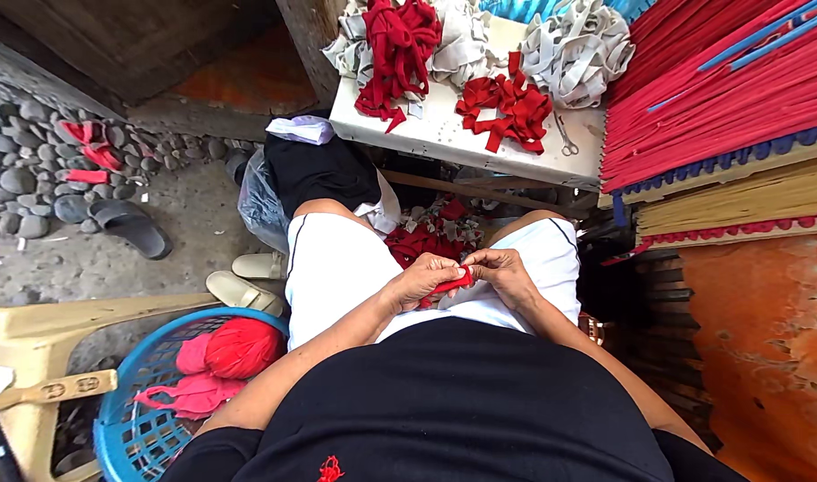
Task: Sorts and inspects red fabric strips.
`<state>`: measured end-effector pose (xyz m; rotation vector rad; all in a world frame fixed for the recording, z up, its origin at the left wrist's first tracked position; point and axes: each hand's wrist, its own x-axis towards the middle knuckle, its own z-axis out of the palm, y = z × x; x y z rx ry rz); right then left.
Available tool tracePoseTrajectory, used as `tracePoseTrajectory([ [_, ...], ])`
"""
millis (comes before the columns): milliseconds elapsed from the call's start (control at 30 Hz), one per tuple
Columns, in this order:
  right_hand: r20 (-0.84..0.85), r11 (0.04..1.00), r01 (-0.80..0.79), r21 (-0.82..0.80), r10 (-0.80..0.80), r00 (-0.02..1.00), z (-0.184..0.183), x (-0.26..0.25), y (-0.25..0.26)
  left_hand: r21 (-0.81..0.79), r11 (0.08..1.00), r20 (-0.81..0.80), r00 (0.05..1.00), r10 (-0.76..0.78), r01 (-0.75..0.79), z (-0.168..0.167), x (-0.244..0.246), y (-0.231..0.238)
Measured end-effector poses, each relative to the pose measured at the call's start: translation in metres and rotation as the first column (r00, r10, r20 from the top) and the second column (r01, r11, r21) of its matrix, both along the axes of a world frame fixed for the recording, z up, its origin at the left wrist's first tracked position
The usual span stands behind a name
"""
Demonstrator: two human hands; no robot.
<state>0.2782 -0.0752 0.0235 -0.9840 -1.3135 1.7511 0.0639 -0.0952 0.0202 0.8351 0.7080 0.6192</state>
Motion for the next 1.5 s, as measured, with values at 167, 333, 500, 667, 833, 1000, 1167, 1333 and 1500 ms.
tracePoseTrajectory([
  [167,0.042,0.999,0.017,0.029,-0.018,0.999,-0.001,-0.001,0.002,0.037,0.999,-0.038,0.999,0.025,-0.023,0.000,0.001,0.000],
  [333,0.068,1.000,0.019,-0.018,-0.018,0.998,-0.001,-0.002,0.001,0.078,0.996,-0.069,0.997,0.039,-0.034,-0.003,0.001,0.000],
  [500,0.123,1.000,0.025,-0.013,-0.023,0.992,0.004,-0.008,-0.002,0.095,0.993,-0.185,0.979,0.086,-0.070,-0.004,0.004,0.001],
  [667,0.077,1.000,-0.013,-0.009,0.013,0.997,0.008,-0.008,-0.001,0.115,0.985,-0.228,0.962,0.153,-0.130,-0.007,0.003,0.002],
  [833,0.178,0.980,-0.076,0.185,0.043,0.983,0.003,-0.010,-0.002,0.159,0.981,-0.257,0.954,0.152,-0.113,-0.005,0.003,0.002],
  [1000,0.272,0.942,-0.084,0.325,-0.008,0.962,0.002,-0.011,0.000,0.222,0.972,-0.300,0.943,0.143,-0.076,-0.006,0.003,0.002],
  [1167,0.317,0.823,-0.119,0.556,-0.078,0.945,0.004,-0.014,0.006,0.230,0.973,-0.299,0.949,0.100,-0.031,-0.008,0.005,0.002],
  [1333,0.077,0.921,0.025,0.389,-0.060,0.995,0.020,-0.014,0.009,0.272,0.962,-0.352,0.926,0.134,-0.036,-0.014,0.005,0.003],
  [1500,-0.047,0.973,0.092,0.211,-0.084,0.995,0.045,-0.001,0.018,0.401,0.916,-0.510,0.826,0.242,-0.020,-0.013,0.002,0.003],
])
